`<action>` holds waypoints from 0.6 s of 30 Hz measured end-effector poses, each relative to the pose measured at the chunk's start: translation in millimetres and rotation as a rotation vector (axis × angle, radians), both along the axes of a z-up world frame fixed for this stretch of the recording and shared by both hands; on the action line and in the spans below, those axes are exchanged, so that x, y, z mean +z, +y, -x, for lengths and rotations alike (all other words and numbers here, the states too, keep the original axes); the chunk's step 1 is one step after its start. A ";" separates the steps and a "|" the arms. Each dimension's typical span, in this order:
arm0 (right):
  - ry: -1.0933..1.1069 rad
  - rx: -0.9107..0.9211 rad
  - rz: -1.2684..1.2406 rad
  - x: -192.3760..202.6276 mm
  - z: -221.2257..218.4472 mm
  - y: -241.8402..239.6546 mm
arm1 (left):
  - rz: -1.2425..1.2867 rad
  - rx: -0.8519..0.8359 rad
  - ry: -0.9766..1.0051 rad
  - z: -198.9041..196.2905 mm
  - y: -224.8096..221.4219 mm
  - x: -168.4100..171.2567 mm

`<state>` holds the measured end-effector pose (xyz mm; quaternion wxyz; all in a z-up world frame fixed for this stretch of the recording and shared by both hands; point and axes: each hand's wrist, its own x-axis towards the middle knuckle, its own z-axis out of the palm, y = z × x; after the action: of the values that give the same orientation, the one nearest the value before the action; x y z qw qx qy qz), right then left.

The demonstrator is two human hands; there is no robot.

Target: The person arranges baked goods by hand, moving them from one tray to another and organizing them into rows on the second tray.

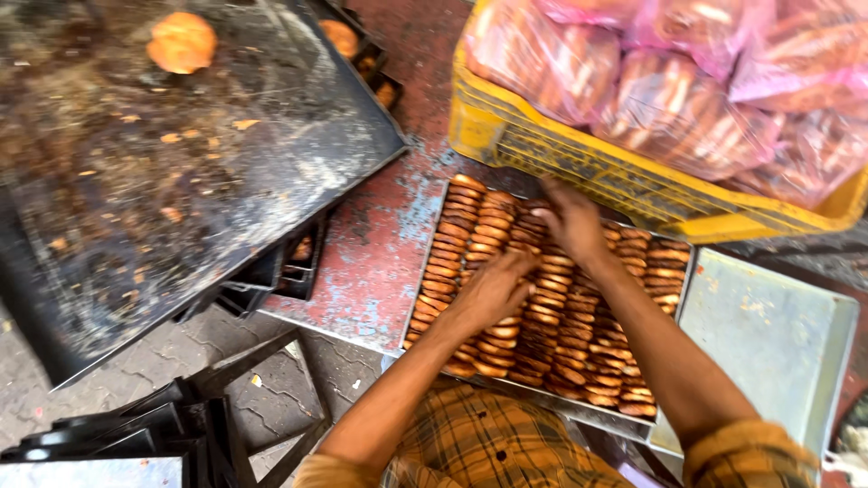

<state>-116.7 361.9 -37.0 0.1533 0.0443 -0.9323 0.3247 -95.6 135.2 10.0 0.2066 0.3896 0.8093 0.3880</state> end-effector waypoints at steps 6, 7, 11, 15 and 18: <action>0.047 -0.123 0.344 81.9 9.5 -54.0 | 0.028 -0.095 -0.388 22.7 -111.7 133.7; 0.066 -0.087 0.336 98.4 15.9 -68.4 | -0.067 -0.121 -0.364 29.6 -135.3 155.8; 0.192 0.071 0.241 174.2 60.2 -131.8 | -0.198 0.046 -0.137 52.0 -225.9 224.6; 0.275 0.214 0.207 235.5 144.3 -197.4 | -0.188 0.403 -0.050 68.6 -288.1 243.3; 0.188 0.282 0.140 253.8 232.6 -249.4 | -0.227 0.626 0.083 83.4 -319.1 229.6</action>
<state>-349.3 112.5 216.8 0.1955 0.1943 -0.8735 0.4013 -178.9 -183.9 239.5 -0.0003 0.1580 0.8491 0.5041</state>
